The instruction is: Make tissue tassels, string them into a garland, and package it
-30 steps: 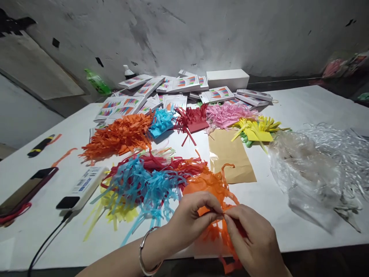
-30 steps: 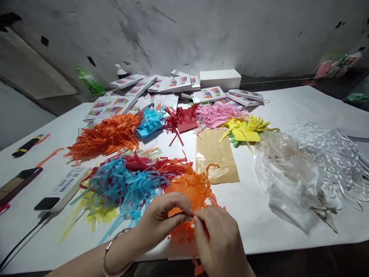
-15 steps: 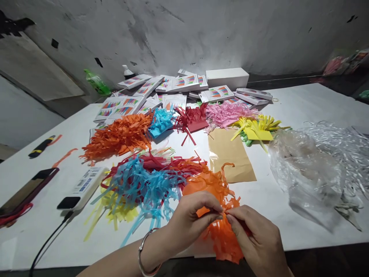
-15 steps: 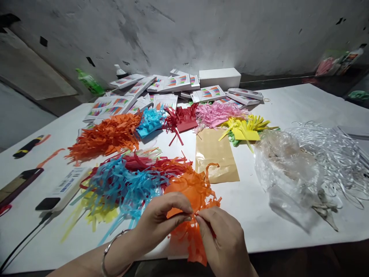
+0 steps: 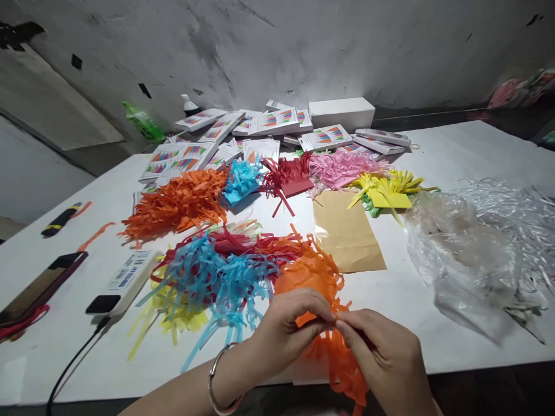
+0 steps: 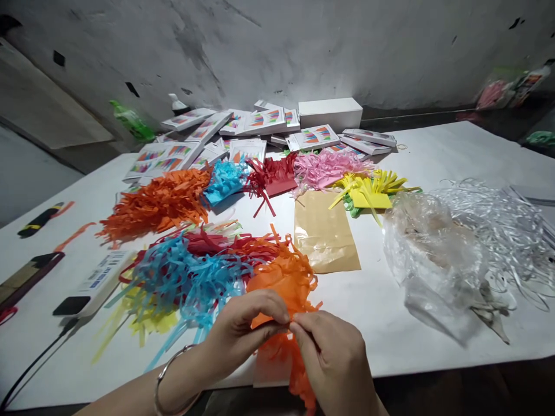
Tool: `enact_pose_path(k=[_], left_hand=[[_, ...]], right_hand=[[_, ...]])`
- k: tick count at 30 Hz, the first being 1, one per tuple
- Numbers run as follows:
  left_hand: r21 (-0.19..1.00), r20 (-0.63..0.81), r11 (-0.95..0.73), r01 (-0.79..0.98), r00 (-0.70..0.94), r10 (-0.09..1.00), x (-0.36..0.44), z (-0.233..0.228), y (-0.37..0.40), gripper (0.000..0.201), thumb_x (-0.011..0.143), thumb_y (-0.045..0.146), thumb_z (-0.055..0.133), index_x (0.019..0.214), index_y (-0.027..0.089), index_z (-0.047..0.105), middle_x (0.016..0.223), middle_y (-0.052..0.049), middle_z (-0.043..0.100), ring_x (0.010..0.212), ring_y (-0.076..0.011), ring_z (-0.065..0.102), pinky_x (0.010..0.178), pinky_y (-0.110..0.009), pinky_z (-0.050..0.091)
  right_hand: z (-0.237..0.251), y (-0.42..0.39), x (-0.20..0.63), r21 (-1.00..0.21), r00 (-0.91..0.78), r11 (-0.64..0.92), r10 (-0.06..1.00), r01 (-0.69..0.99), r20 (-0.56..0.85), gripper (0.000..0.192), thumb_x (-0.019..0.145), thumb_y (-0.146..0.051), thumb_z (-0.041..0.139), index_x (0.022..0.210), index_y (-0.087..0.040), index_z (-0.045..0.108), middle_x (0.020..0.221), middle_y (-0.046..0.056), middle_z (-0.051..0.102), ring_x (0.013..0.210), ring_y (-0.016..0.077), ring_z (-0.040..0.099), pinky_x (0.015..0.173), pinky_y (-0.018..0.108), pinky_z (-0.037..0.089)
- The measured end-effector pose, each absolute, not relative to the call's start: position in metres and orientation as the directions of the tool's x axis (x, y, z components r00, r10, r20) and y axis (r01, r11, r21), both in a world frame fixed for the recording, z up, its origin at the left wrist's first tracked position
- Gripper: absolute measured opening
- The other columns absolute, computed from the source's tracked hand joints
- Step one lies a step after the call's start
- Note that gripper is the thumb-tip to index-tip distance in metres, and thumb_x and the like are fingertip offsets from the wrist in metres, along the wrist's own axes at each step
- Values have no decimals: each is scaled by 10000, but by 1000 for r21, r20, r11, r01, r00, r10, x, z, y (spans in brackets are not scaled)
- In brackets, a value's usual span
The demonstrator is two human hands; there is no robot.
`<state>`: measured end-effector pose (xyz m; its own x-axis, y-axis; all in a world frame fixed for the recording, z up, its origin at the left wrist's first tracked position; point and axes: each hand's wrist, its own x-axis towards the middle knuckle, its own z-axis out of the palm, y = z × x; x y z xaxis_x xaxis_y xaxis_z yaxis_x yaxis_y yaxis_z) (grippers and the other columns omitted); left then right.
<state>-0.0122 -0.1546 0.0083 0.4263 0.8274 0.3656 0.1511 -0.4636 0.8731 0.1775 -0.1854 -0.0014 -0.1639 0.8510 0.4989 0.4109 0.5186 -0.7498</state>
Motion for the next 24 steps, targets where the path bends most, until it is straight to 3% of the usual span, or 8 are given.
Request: enact_pose_path(k=[5,8,11,13,17,24], left_hand=[[878,329,-435,201,405,853,-14,7,-155,79,919,180,653,857,164,698,786,-54,737,716,-140,684,672,-215,534],[885,325,-425,190,401,856,-13,5,-156,59,904,148,656,860,166,691,818,-56,743,747,-146,690,700,-222,540],[884,328,-427,190,400,856,-10,3,-157,59,898,130,653,871,165,692,821,-57,741,750,-149,689,705,-225,539],[878,332,-437,198,407,851,-10,3,-158,61,899,126,652,889,166,696,820,-56,738,748,-149,686,699,-224,535],[875,326,-448,185,462,825,-11,5,-158,94,898,96,643,923,167,699,840,-65,740,780,-157,689,718,-230,539],[876,346,-458,152,463,816,-13,8,-155,78,890,88,666,893,160,695,836,-64,738,771,-146,691,713,-214,539]], right_hand=[[-4,-186,181,-804,-302,494,862,331,406,191,954,-152,557,1068,-216,696,881,25,756,758,139,733,688,190,599],[-10,-188,180,-772,-209,486,874,409,439,276,957,-174,565,1219,-203,645,922,45,767,778,158,747,699,209,608],[-13,-189,178,-755,-161,490,868,435,470,189,957,-151,560,1103,-211,664,861,19,746,733,135,729,675,193,586],[-11,-188,178,-755,-202,513,857,408,473,160,960,-129,534,984,-214,667,800,2,712,693,118,700,645,183,564],[-6,-187,181,-790,-309,505,857,348,412,183,963,-121,509,918,-211,662,727,-13,669,628,111,659,586,180,538],[-14,-186,180,-808,-185,453,891,375,414,163,940,-156,599,1063,-212,689,909,29,755,802,149,730,716,207,587]])
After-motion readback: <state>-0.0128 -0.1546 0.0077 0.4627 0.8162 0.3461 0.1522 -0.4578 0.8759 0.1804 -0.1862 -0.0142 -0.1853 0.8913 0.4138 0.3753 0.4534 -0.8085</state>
